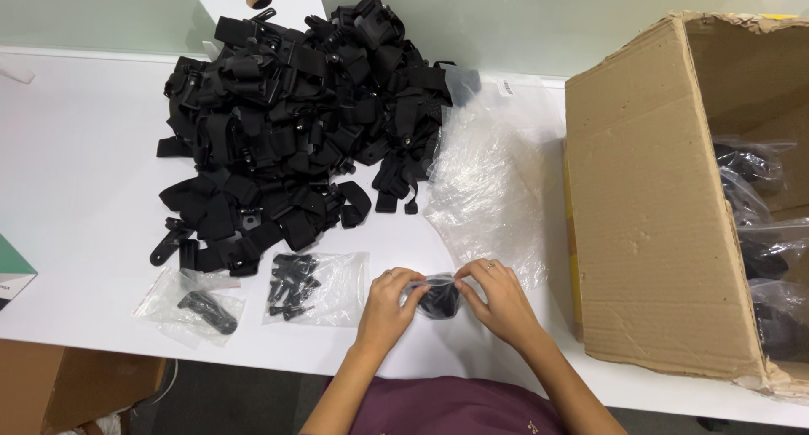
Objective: The person assembles camera mounts by taking a base from a pile, inserting a long screw into a plastic bracket, and securing the parts together before placing them in a small plastic bag.
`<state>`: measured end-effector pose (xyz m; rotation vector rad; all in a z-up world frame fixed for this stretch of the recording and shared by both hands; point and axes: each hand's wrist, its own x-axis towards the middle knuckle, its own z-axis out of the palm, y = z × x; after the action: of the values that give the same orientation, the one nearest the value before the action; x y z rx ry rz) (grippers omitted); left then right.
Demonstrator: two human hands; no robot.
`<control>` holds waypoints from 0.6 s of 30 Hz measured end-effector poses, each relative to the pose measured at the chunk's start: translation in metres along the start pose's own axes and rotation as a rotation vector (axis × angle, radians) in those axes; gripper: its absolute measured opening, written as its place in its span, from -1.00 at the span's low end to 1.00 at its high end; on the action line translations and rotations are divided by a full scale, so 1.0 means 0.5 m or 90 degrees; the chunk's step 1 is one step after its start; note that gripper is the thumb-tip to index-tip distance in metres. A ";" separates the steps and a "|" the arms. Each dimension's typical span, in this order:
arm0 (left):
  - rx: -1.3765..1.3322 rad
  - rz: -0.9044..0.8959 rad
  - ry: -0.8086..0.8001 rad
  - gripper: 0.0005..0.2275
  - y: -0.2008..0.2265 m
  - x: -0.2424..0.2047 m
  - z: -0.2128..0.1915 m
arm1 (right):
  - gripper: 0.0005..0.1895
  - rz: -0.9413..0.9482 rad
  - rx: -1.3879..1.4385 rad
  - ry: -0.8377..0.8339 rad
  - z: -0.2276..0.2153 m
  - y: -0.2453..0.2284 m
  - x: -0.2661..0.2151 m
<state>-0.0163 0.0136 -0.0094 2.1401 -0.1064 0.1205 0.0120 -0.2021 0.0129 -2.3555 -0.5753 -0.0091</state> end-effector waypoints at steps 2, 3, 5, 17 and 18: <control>-0.017 -0.023 -0.012 -0.90 -0.002 -0.001 0.002 | -0.81 0.003 0.000 0.002 -0.004 -0.005 0.001; -0.032 -0.041 -0.024 -0.90 -0.003 0.000 0.002 | -0.79 0.005 0.000 0.004 -0.005 -0.005 0.003; -0.019 -0.031 -0.029 -0.90 -0.004 -0.005 0.003 | -0.80 -0.011 -0.003 -0.008 0.000 -0.007 0.001; 0.010 0.055 -0.007 -0.93 0.020 -0.001 -0.003 | -0.88 0.009 0.011 -0.061 0.015 -0.003 -0.002; 0.007 0.060 -0.010 -0.93 0.020 -0.001 -0.004 | -0.88 0.015 0.013 -0.069 0.013 -0.007 -0.001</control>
<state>-0.0180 0.0098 0.0000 2.1481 -0.2163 0.1588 0.0090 -0.1959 0.0099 -2.3531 -0.5965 0.1362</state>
